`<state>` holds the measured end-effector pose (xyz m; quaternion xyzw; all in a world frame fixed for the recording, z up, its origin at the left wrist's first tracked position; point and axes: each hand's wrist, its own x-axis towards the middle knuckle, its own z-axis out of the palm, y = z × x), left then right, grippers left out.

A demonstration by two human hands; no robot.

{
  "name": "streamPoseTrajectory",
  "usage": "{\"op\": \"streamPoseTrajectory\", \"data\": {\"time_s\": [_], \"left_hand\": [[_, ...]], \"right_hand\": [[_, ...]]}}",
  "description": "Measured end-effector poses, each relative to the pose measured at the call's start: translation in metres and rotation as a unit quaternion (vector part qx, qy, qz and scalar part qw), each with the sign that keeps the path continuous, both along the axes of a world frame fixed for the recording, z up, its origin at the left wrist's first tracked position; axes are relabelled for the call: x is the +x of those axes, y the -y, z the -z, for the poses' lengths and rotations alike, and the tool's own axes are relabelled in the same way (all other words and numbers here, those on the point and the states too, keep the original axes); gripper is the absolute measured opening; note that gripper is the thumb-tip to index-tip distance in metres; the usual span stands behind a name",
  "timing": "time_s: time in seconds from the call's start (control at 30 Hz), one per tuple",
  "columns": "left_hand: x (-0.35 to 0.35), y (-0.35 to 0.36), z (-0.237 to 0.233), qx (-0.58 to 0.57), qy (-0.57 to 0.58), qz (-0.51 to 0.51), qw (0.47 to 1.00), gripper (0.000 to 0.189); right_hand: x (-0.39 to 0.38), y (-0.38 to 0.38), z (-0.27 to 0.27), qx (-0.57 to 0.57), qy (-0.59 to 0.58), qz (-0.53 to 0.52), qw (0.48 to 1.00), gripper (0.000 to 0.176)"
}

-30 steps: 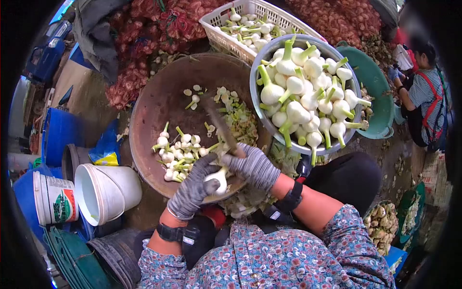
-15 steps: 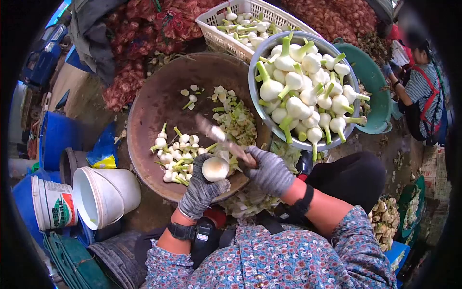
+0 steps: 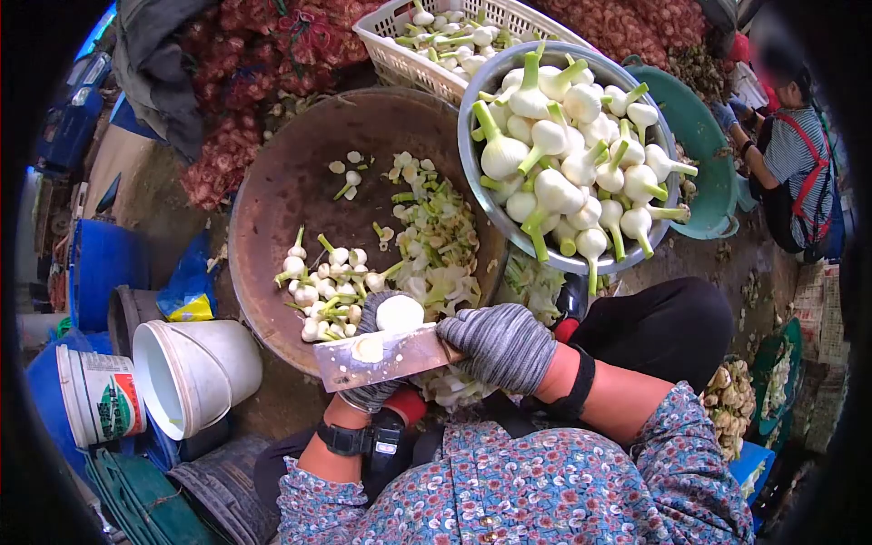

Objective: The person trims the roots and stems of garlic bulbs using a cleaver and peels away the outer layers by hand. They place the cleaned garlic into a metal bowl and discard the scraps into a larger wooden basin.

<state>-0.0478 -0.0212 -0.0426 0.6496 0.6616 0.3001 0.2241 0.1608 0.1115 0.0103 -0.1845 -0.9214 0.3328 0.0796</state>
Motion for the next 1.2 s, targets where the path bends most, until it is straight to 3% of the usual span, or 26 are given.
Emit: {"op": "streamPoseTrajectory", "data": {"time_s": [0.13, 0.2, 0.3, 0.37, 0.4, 0.43, 0.5, 0.6, 0.73, 0.83, 0.87, 0.97, 1.1, 1.2], "left_hand": [[-0.002, 0.017, 0.026, -0.022, -0.068, -0.01, 0.997, 0.064], [0.006, 0.007, 0.002, -0.01, -0.116, -0.005, 0.993, 0.063], [0.01, 0.009, 0.002, -0.006, -0.04, -0.023, 0.999, 0.058], [0.008, 0.012, 0.017, 0.034, -0.191, 0.046, 0.98, 0.059], [0.023, 0.002, -0.012, -0.004, 0.012, -0.047, 0.999, 0.062], [0.032, -0.005, -0.036, -0.041, 0.213, -0.135, 0.967, 0.066], [0.024, -0.01, -0.04, -0.033, 0.214, -0.098, 0.971, 0.071], [0.021, -0.013, -0.034, -0.004, 0.298, -0.122, 0.947, 0.07], [0.024, -0.016, -0.033, -0.029, 0.219, -0.131, 0.966, 0.07], [0.022, -0.024, -0.034, 0.04, 0.01, -0.074, 0.996, 0.066], [0.028, -0.029, -0.039, 0.053, 0.031, -0.089, 0.994, 0.059], [0.034, -0.036, -0.045, 0.071, -0.021, -0.075, 0.994, 0.057], [0.037, -0.035, -0.041, 0.045, -0.048, -0.062, 0.996, 0.058], [0.043, -0.034, -0.047, 0.013, -0.014, -0.073, 0.997, 0.062]], "right_hand": [[-0.002, 0.003, 0.012, 0.001, 0.029, 0.002, 1.0, 0.015], [-0.003, 0.0, 0.023, 0.005, 0.031, 0.006, 0.999, 0.016], [-0.001, -0.001, 0.03, -0.005, 0.038, 0.004, 0.999, 0.015], [0.003, -0.009, 0.057, -0.02, 0.09, 0.082, 0.992, 0.022], [0.006, -0.015, 0.074, -0.027, 0.115, 0.122, 0.986, 0.025], [0.008, -0.034, 0.085, -0.065, 0.211, 0.12, 0.968, 0.03], [0.007, -0.034, 0.081, -0.072, 0.249, 0.167, 0.951, 0.032], [-0.002, -0.026, 0.062, -0.134, 0.13, 0.214, 0.959, 0.032], [-0.008, -0.014, 0.033, -0.208, -0.093, 0.212, 0.95, 0.031], [-0.01, -0.011, 0.012, -0.192, -0.094, 0.195, 0.957, 0.03], [-0.01, -0.009, 0.012, -0.177, -0.125, 0.192, 0.957, 0.03], [-0.01, -0.01, 0.009, -0.127, -0.053, 0.181, 0.974, 0.029], [-0.008, -0.01, 0.008, -0.1, -0.043, 0.195, 0.975, 0.031], [-0.008, -0.015, 0.014, -0.213, -0.024, 0.219, 0.952, 0.028]]}}
